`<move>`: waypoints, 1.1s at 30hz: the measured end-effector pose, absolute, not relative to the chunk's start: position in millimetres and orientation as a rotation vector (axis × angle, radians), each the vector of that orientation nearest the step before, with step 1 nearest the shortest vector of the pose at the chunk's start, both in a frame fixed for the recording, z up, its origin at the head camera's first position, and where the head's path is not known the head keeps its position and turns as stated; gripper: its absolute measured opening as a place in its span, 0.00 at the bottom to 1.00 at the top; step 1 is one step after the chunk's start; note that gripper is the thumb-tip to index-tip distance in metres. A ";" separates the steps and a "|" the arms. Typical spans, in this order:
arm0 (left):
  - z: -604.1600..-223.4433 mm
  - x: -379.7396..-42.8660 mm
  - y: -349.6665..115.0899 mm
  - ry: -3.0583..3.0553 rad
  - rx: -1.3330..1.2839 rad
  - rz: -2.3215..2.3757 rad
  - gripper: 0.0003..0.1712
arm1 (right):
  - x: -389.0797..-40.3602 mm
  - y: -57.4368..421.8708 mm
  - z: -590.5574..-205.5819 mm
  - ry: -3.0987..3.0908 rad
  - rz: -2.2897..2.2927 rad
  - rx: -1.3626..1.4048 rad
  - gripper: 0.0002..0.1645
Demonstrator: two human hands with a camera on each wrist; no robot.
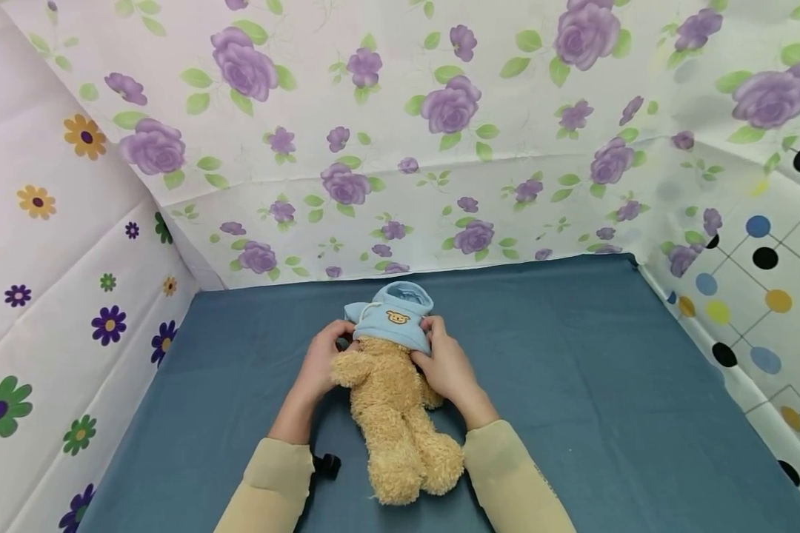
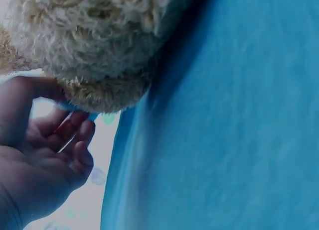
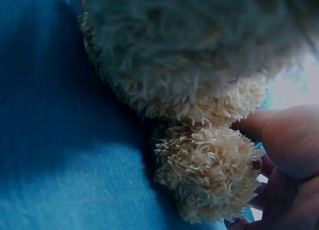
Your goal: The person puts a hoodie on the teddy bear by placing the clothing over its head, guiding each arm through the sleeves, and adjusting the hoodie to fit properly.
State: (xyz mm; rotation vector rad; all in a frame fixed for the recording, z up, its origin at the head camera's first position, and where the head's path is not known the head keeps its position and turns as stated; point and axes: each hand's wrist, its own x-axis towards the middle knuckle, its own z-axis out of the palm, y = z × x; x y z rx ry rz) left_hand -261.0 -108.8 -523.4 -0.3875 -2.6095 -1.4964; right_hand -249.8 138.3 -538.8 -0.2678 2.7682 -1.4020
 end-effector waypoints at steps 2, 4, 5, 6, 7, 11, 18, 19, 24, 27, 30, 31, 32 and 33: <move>-521.6 -261.3 -111.0 -2.659 -0.433 -1.499 0.10 | -249.7 139.0 -538.6 2.773 -1.391 -0.264 0.24; -520.2 -261.6 -112.9 -2.704 -0.445 -1.512 0.15 | -249.4 138.8 -537.8 2.779 -1.383 -0.258 0.25; -519.6 -261.7 -113.6 -2.717 -0.443 -1.526 0.17 | -249.4 138.4 -537.6 2.781 -1.377 -0.260 0.25; -519.8 -262.1 -114.2 -2.729 -0.451 -1.518 0.18 | -249.3 137.9 -537.4 2.782 -1.372 -0.260 0.25; -519.8 -262.5 -114.5 -2.738 -0.463 -1.487 0.18 | -249.2 137.1 -537.2 2.785 -1.364 -0.259 0.25; -522.9 -264.8 -112.5 -2.697 -0.583 -1.268 0.16 | -248.1 132.5 -536.2 2.797 -1.348 -0.236 0.24; -521.9 -261.5 -102.6 -2.540 -0.623 -1.020 0.31 | -246.1 124.8 -533.4 2.847 -1.376 -0.152 0.25; -522.0 -261.3 -101.7 -2.517 -0.612 -1.035 0.30 | -245.9 124.4 -533.6 2.857 -1.384 -0.135 0.25; -526.6 -264.5 -107.8 -2.443 -0.596 -1.244 0.14 | -248.1 129.6 -540.6 2.869 -1.388 -0.088 0.23; -528.7 -266.0 -114.6 -2.484 -0.610 -1.339 0.05 | -250.9 135.2 -545.6 2.847 -1.365 -0.114 0.19; -531.3 -266.5 -119.6 -2.543 -0.620 -1.400 0.06 | -253.1 138.9 -549.0 2.799 -1.371 -0.148 0.18; -532.8 -266.9 -121.3 -2.561 -0.624 -1.428 0.08 | -253.7 139.9 -549.9 2.773 -1.390 -0.162 0.19; -534.4 -267.5 -122.7 -2.578 -0.627 -1.459 0.11 | -254.1 140.6 -550.6 2.735 -1.426 -0.167 0.19; -535.9 -268.0 -123.8 -2.593 -0.625 -1.495 0.12 | -254.5 141.4 -551.5 2.697 -1.459 -0.175 0.20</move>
